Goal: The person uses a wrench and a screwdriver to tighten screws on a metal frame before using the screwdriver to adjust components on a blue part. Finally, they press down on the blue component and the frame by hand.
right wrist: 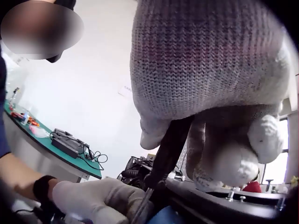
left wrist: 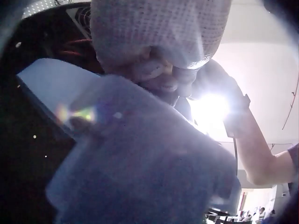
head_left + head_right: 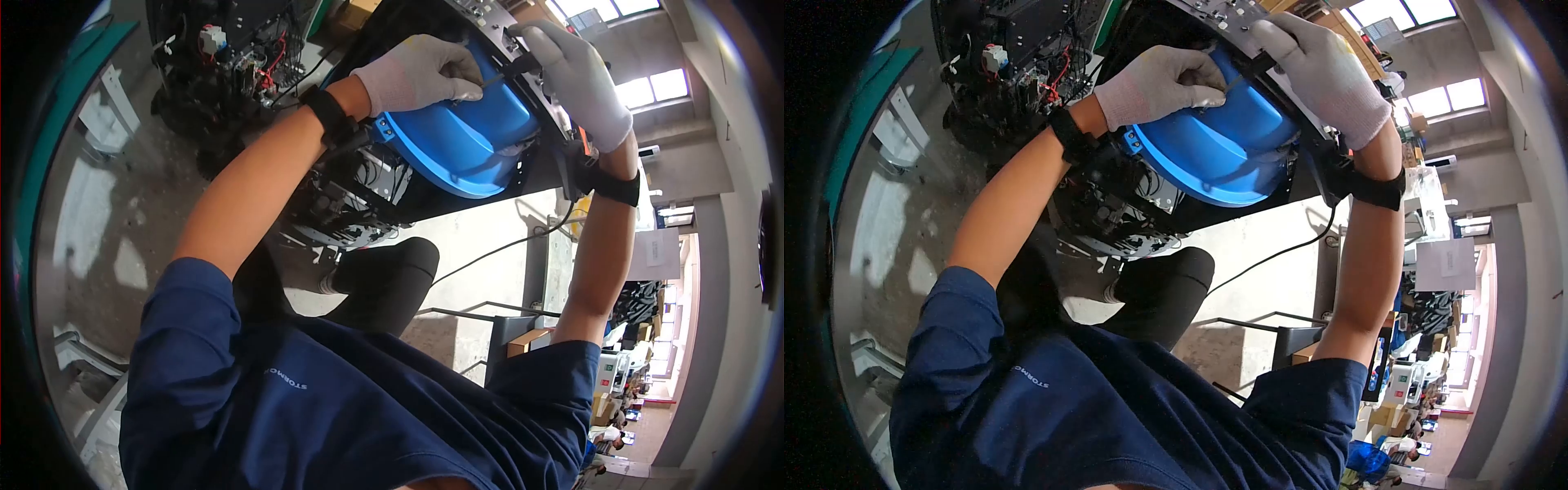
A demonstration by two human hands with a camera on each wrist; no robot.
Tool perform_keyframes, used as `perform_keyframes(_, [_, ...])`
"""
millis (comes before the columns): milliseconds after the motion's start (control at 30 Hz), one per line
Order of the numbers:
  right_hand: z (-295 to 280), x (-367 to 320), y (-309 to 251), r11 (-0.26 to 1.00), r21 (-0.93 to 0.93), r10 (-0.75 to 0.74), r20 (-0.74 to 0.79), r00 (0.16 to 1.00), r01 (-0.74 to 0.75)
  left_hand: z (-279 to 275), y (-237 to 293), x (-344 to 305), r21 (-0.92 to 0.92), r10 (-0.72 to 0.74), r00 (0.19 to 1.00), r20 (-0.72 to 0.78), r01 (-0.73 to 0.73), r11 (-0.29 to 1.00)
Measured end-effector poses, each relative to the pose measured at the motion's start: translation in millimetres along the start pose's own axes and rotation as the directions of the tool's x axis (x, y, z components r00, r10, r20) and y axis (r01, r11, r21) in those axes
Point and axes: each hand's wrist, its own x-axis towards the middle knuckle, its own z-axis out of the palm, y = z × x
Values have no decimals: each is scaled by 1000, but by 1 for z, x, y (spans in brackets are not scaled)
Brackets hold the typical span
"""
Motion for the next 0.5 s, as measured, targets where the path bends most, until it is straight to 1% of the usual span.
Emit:
perform_keyframes(33, [-1, -1, 2, 996, 39, -78, -38, 996, 80, 2, -2, 0, -1, -3, 1000, -3, 3, 1000])
perform_keyframes(100, [-5, 1, 4, 993, 52, -104, -12, 995, 104, 5, -2, -1, -6, 70, 996, -59, -71, 997])
perform_keyframes(167, [-10, 2, -1, 990, 66, -127, 11, 992, 126, 3, -1, -1, 20, 56, 998, -35, -55, 998])
perform_keyframes(233, [-13, -2, -18, 994, 102, -53, 205, 977, 32, 2, 0, -2, 46, 42, 999, -8, -42, 998])
perform_keyframes(267, [-9, -2, -11, 994, 102, -53, 205, 977, 32, 3, 0, -2, 34, 35, 999, -7, -35, 999])
perform_keyframes(300, [-1, 1, -4, 985, 67, -166, 133, 977, 159, 4, -1, -2, 22, 28, 1000, -7, -28, 999])
perform_keyframes(333, [4, 2, 2, 960, 23, -281, 65, 957, 280, 4, -2, -3, 21, 27, 1000, -8, -26, 999])
perform_keyframes(367, [2, 2, 5, 959, 24, -283, 69, 957, 282, 5, -3, -4, -8, 38, 999, -19, -38, 999])
perform_keyframes(433, [-8, 4, -10, 984, 55, -177, 238, 955, 169, 4, -1, -5, -35, 47, 998, -30, -48, 998])
perform_keyframes(467, [-10, 2, -23, 984, 56, -178, 239, 955, 169, 2, 2, -5, -26, 44, 999, -24, -45, 999])
perform_keyframes(500, [-11, -1, -42, 992, -42, -107, 163, 981, 115, 2, 5, -5, -17, 41, 999, -19, -41, 999])
